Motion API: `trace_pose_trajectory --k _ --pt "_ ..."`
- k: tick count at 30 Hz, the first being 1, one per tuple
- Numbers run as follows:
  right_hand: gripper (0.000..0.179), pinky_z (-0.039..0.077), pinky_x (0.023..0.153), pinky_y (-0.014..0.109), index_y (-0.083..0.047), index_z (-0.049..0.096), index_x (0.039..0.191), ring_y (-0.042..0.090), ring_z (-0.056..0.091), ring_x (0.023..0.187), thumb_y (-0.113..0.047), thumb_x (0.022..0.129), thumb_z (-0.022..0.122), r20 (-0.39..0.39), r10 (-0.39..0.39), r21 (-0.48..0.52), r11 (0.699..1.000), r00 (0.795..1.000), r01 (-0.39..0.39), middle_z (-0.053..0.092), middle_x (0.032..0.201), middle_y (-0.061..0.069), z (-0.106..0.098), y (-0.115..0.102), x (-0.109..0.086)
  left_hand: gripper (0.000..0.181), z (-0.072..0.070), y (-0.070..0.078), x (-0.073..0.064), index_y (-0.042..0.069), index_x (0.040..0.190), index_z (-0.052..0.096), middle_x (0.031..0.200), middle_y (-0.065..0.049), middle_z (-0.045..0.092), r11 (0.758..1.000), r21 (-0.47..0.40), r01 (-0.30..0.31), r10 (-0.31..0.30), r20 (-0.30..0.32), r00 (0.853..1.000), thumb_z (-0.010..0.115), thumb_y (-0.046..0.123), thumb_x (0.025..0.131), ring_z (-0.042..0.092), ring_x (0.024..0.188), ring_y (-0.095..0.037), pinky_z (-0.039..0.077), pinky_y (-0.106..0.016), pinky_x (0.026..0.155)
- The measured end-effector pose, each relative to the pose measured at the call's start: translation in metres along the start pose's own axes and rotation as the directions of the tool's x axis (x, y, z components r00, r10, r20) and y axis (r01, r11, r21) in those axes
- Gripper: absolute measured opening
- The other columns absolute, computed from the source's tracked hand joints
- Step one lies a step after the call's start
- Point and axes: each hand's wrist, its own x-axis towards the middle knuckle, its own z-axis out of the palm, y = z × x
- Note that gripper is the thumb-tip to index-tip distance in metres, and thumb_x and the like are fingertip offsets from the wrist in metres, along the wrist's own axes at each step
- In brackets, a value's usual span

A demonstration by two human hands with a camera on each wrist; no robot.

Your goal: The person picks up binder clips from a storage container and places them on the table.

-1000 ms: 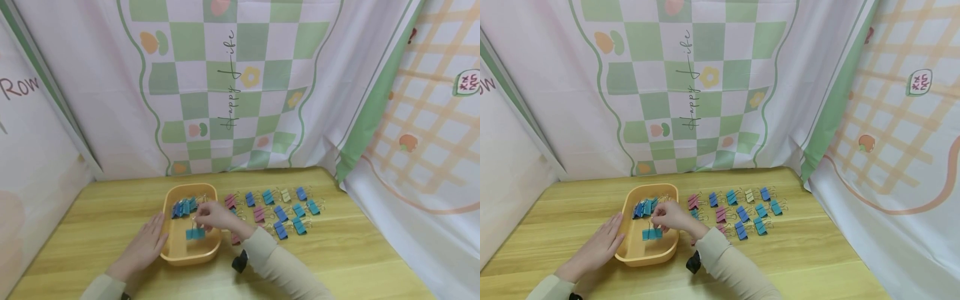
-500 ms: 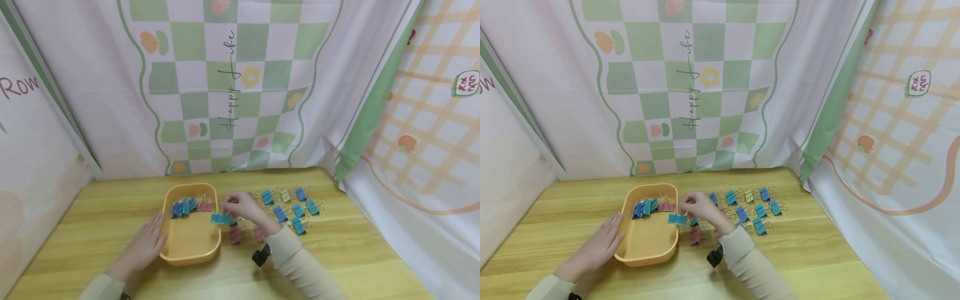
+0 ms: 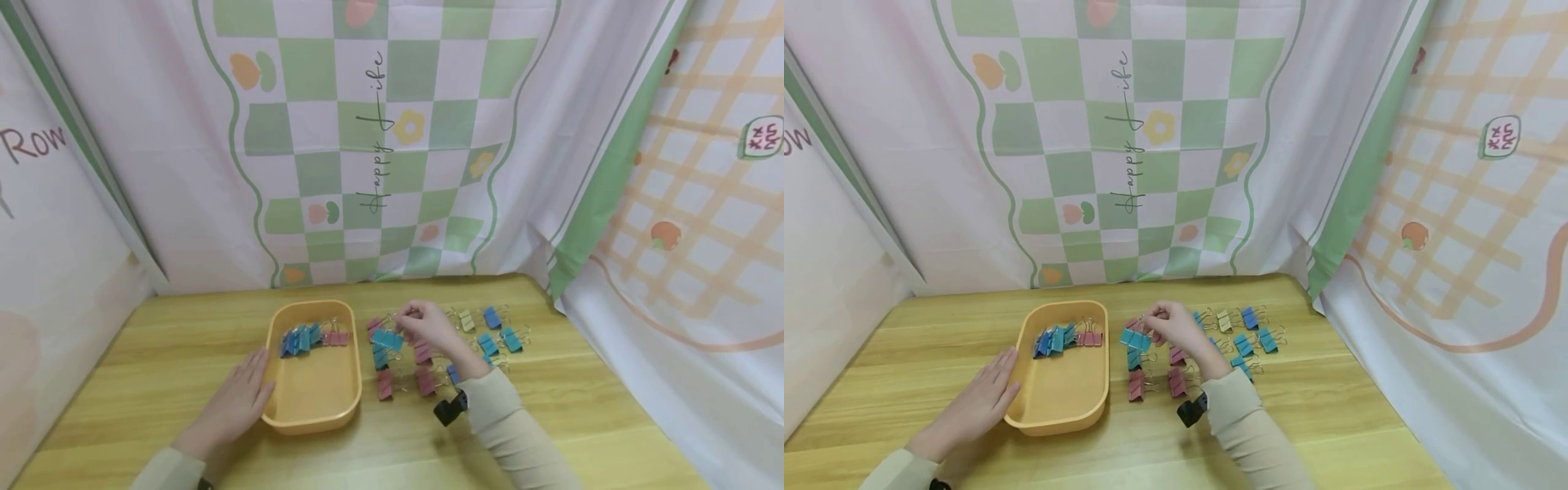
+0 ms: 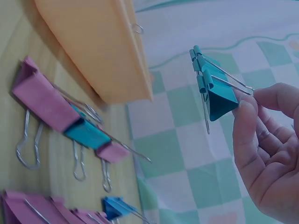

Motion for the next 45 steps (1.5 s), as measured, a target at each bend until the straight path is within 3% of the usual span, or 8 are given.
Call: trace_pose_trajectory --k 6,14,21,31,37,45 --pt "0.024 0.054 0.061 0.035 0.007 0.058 0.098 0.024 0.060 0.064 -0.015 0.091 0.058 -0.041 0.012 0.047 0.999 0.999 -0.010 0.066 0.082 0.012 -0.020 0.000 -0.004 0.058 -0.001 0.001 0.000 -0.011 0.140 0.021 0.147 -0.024 0.019 1.000 -0.004 -0.008 0.008 -0.010 1.000 0.034 0.029 0.100 0.017 0.133 -0.040 0.017 -0.053 0.106" --pt "0.024 0.053 0.068 0.048 0.005 0.058 0.097 0.020 0.059 0.064 -0.019 0.091 0.058 -0.124 0.070 0.067 0.996 0.990 -0.062 0.065 0.084 0.013 -0.045 0.002 -0.016 0.058 -0.001 0.002 0.000 -0.010 0.141 0.020 0.147 -0.025 0.019 1.000 0.001 0.012 -0.012 0.009 1.000 0.033 0.029 0.100 0.017 0.133 -0.041 0.017 -0.053 0.106" --pt "0.026 0.055 0.068 0.041 0.007 0.056 0.099 0.024 0.059 0.068 -0.018 0.091 0.058 -0.175 0.061 0.066 0.997 0.983 -0.050 0.064 0.087 0.016 -0.067 0.003 -0.026 0.058 -0.001 0.002 -0.001 -0.011 0.141 0.018 0.147 -0.024 0.016 1.000 -0.005 0.018 -0.018 0.021 1.000 0.032 0.029 0.100 0.016 0.133 -0.041 0.016 -0.053 0.106" --pt "0.029 0.055 0.065 0.036 0.011 0.052 0.103 0.021 0.061 0.067 -0.015 0.092 0.056 -0.280 0.063 0.079 0.996 0.958 -0.042 0.064 0.087 0.015 -0.096 0.024 -0.046 0.059 -0.001 0.002 -0.001 -0.011 0.141 0.018 0.147 -0.024 0.015 1.000 -0.011 0.009 -0.008 0.014 1.000 0.032 0.030 0.101 0.015 0.134 -0.041 0.016 -0.053 0.107" --pt "0.029 0.055 0.061 0.031 0.012 0.051 0.103 0.014 0.060 0.061 -0.015 0.092 0.056 -0.342 0.106 0.104 0.992 0.934 -0.075 0.066 0.083 0.010 -0.110 0.041 -0.060 0.059 0.000 0.001 -0.002 -0.010 0.141 0.017 0.148 -0.024 0.015 1.000 -0.009 0.005 -0.005 0.015 1.000 0.031 0.030 0.101 0.015 0.134 -0.041 0.015 -0.053 0.107" --pt "0.032 0.056 0.064 0.033 0.014 0.048 0.108 0.015 0.061 0.064 -0.014 0.094 0.053 -0.372 0.153 0.101 0.987 0.916 -0.124 0.065 0.087 0.015 -0.124 0.065 -0.077 0.059 0.000 0.001 -0.001 -0.011 0.141 0.019 0.147 -0.025 0.016 1.000 -0.007 -0.011 0.010 -0.004 1.000 0.033 0.029 0.100 0.017 0.133 -0.041 0.017 -0.054 0.106"
